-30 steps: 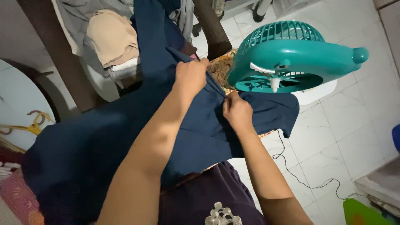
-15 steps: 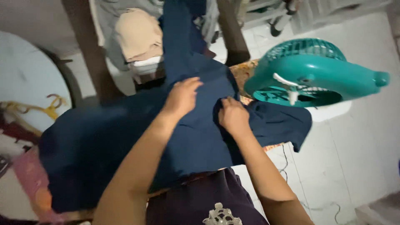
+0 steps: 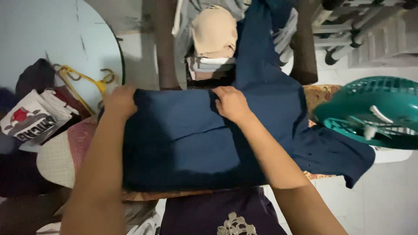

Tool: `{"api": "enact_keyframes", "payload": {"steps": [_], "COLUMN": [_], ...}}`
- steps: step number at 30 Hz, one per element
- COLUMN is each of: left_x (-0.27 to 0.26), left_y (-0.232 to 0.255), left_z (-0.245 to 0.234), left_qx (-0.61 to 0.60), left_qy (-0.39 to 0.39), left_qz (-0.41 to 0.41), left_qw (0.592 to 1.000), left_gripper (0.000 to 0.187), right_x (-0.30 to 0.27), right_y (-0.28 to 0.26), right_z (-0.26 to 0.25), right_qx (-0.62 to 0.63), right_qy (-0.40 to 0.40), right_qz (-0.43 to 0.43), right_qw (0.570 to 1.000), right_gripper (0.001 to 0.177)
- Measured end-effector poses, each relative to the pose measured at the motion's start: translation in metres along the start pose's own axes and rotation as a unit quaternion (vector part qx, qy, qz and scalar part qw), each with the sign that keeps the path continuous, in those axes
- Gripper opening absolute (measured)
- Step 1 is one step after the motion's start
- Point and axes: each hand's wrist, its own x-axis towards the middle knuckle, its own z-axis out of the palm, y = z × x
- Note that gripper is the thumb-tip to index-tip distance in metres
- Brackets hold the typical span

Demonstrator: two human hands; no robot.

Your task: The person folds a dark blue long-sleeved shirt on a patterned ironing board, smoothing and aligning the fabric, then places the folded shirt on a nearby table. The person then picks up a light-colored garment from a pile and begins to unfold it on the ironing board.

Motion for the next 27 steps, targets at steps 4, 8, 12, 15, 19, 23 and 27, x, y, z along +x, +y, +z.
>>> {"api": "enact_keyframes", "payload": {"steps": [4, 8, 12, 15, 19, 23, 27], "left_x": [-0.017, -0.014, -0.061, -0.055, -0.073, -0.145, -0.205], "left_y": [0.020, 0.021, 0.018, -0.003, -0.028, -0.010, -0.013], "left_z": [-0.034, -0.064, -0.121, -0.108, -0.065, -0.101, -0.098], "left_qx": [-0.044, 0.014, -0.044, 0.018, 0.008, 0.030, 0.069], "left_qy": [0.036, -0.088, -0.087, -0.089, 0.034, 0.283, 0.360], "left_qz": [0.059, 0.063, 0.091, 0.117, 0.151, 0.198, 0.216], "left_qw": [0.997, 0.994, 0.991, 0.989, 0.988, 0.938, 0.905], "left_gripper": [0.062, 0.066, 0.059, 0.059, 0.050, 0.011, 0.014], "right_x": [0.038, 0.056, 0.055, 0.046, 0.015, -0.034, -0.086], "right_y": [-0.025, -0.024, -0.007, 0.002, 0.033, 0.017, -0.020], "right_z": [0.026, 0.041, 0.023, 0.007, -0.006, -0.039, -0.061], "right_qx": [0.006, 0.005, -0.033, -0.091, -0.184, -0.210, -0.224], "right_qy": [-0.044, -0.167, -0.185, -0.208, -0.184, -0.028, 0.090], "right_qz": [-0.013, 0.048, 0.021, 0.008, 0.000, -0.040, -0.104], "right_qw": [0.999, 0.985, 0.982, 0.974, 0.965, 0.977, 0.965], "right_gripper": [0.043, 0.056, 0.034, 0.039, 0.039, 0.030, 0.024]}}
